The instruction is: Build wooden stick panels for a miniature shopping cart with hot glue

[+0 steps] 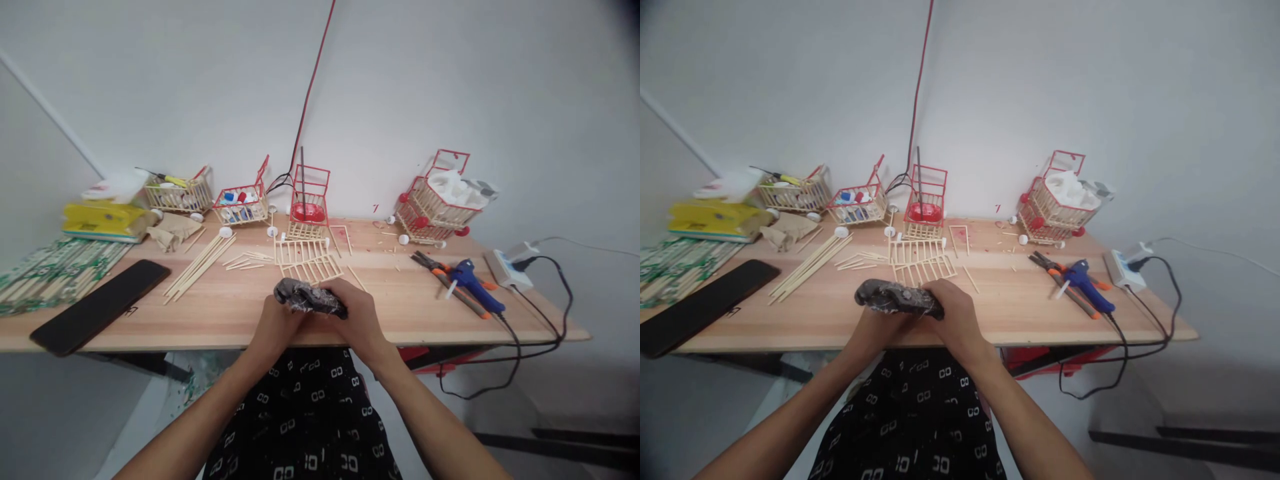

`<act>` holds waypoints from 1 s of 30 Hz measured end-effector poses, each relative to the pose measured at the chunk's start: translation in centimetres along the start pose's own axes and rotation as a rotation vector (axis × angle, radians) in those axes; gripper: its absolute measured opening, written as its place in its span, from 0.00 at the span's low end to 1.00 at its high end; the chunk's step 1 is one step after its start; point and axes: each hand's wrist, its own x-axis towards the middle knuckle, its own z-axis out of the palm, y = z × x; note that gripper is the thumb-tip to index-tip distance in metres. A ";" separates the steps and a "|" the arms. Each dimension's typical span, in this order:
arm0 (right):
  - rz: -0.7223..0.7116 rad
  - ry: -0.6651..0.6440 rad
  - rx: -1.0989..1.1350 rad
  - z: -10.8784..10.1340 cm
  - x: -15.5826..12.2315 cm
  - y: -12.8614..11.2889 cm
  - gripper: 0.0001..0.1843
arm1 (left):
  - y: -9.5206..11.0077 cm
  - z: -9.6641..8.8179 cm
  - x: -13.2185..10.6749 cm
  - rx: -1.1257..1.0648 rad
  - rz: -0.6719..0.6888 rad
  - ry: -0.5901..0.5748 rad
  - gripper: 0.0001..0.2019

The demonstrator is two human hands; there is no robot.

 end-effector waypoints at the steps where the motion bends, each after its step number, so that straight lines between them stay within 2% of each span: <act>1: 0.027 0.011 0.001 -0.1 0.1 -0.1 0.12 | 0.4 -0.1 -0.1 0.043 0.026 -0.021 0.07; 4: 0.156 0.038 0.030 -0.4 0.7 -0.2 0.04 | 1.6 -0.7 -0.4 0.009 0.072 -0.103 0.09; 8: 0.316 0.037 0.131 -0.8 1.3 0.2 0.11 | 2.5 -1.5 -0.6 -0.141 -0.024 -0.226 0.10; 12: 0.459 -0.012 0.297 -0.9 1.4 0.6 0.16 | 2.5 -2.1 -1.1 -0.237 -0.099 -0.361 0.11; 15: 0.545 -0.020 0.441 -1.1 1.4 0.5 0.17 | 2.4 -2.1 -1.9 -0.350 -0.165 -0.419 0.11; 19: 0.590 -0.046 0.527 -1.2 1.3 0.4 0.19 | 2.1 -1.6 -2.8 -0.409 -0.186 -0.353 0.16; 24: 0.581 -0.053 0.595 -1.0 1.2 0.9 0.20 | 2.2 -0.8 -3.3 -0.383 -0.142 -0.209 0.12; 30: 0.601 -0.056 0.574 -0.8 1.0 0.3 0.20 | 2.4 -1.0 -2.7 -0.414 -0.178 -0.296 0.14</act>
